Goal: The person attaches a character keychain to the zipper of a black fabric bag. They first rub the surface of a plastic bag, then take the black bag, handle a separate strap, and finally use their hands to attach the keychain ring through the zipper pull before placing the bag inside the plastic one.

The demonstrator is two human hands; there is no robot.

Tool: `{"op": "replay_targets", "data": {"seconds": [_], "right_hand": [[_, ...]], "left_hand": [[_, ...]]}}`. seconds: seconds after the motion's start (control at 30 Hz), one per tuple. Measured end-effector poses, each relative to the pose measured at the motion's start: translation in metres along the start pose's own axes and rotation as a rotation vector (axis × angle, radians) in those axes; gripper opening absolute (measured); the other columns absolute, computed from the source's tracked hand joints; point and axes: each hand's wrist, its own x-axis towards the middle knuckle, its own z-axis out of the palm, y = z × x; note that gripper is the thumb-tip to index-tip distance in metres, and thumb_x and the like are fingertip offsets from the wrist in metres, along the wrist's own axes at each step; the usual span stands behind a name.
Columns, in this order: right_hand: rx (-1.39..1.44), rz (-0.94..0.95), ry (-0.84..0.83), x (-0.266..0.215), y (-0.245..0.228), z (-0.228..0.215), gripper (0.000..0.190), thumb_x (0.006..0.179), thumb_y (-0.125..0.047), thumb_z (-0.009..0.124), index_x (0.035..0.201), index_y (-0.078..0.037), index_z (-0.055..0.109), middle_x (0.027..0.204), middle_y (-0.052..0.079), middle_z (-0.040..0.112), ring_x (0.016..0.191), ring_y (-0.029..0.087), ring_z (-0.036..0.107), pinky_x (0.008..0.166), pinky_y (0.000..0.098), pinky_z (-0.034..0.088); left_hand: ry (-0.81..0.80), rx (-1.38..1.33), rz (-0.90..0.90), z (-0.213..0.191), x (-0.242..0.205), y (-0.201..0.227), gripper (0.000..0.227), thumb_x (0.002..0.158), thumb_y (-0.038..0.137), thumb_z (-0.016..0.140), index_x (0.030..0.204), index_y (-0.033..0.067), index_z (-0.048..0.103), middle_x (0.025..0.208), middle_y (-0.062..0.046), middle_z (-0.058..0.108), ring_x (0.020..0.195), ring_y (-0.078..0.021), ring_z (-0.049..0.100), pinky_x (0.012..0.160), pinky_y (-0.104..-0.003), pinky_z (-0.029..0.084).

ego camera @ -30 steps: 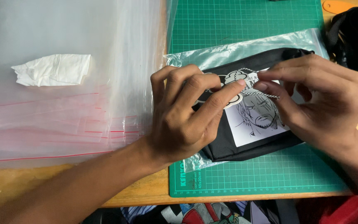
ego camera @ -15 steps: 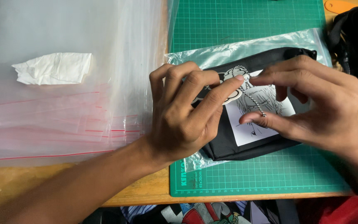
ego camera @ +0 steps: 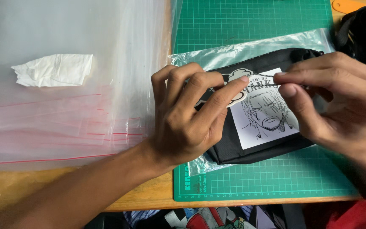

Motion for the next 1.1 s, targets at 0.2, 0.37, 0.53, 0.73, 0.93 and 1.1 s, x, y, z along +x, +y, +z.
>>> {"op": "replay_targets", "data": {"seconds": [0.2,0.37,0.53,0.73,0.93,1.1], "right_hand": [[0.000,0.096,0.019,-0.008,0.002,-0.004,0.009,0.107,0.008,0.076,0.111,0.012,0.070,0.104,0.028,0.070,0.072,0.022,0.059,0.068,0.0310,0.044],[0.010,0.169,0.020,-0.008,-0.003,-0.006,0.014,0.106,0.011,0.082,0.109,0.013,0.068,0.109,0.029,0.070,0.076,0.023,0.062,0.063,0.0280,0.041],[0.030,0.239,0.029,-0.005,-0.010,-0.008,0.026,0.104,0.016,0.088,0.102,0.012,0.063,0.110,0.028,0.067,0.099,0.030,0.072,0.069,0.0273,0.049],[0.029,0.274,0.029,-0.023,0.002,-0.010,0.027,0.105,0.014,0.089,0.099,0.007,0.063,0.111,0.024,0.066,0.100,0.027,0.070,0.076,0.0275,0.050],[0.010,0.294,0.083,-0.039,0.015,-0.009,0.037,0.108,0.009,0.093,0.126,0.005,0.061,0.119,0.021,0.066,0.081,0.017,0.055,0.079,0.0264,0.045],[-0.002,0.197,0.076,-0.043,0.027,-0.009,0.047,0.112,0.015,0.088,0.145,0.008,0.056,0.114,0.025,0.065,0.089,0.020,0.068,0.083,0.0270,0.049]], "left_hand": [[-0.001,-0.003,-0.003,-0.001,0.001,0.001,0.014,0.104,0.004,0.069,0.114,0.0110,0.076,0.097,-0.004,0.064,0.092,-0.0282,0.060,0.088,-0.043,0.038],[0.002,0.003,-0.006,0.000,0.000,0.000,0.015,0.104,0.004,0.070,0.114,0.0117,0.076,0.096,-0.004,0.063,0.092,-0.0278,0.060,0.088,-0.043,0.038],[0.006,0.010,-0.008,0.000,0.001,0.001,0.015,0.105,0.004,0.067,0.114,0.0124,0.076,0.096,-0.003,0.062,0.091,-0.0273,0.059,0.089,-0.043,0.038],[0.004,0.017,-0.006,0.000,0.000,0.000,0.013,0.105,0.006,0.069,0.114,0.0122,0.076,0.096,-0.004,0.063,0.092,-0.0274,0.060,0.090,-0.043,0.038],[0.017,0.008,-0.001,0.000,0.001,0.000,0.013,0.103,0.004,0.073,0.114,0.0114,0.076,0.095,-0.004,0.064,0.092,-0.0269,0.060,0.088,-0.042,0.037],[0.042,0.006,0.011,0.000,0.001,0.000,0.014,0.104,0.005,0.069,0.113,0.0121,0.076,0.095,-0.002,0.062,0.090,-0.0258,0.059,0.087,-0.042,0.037]]}}
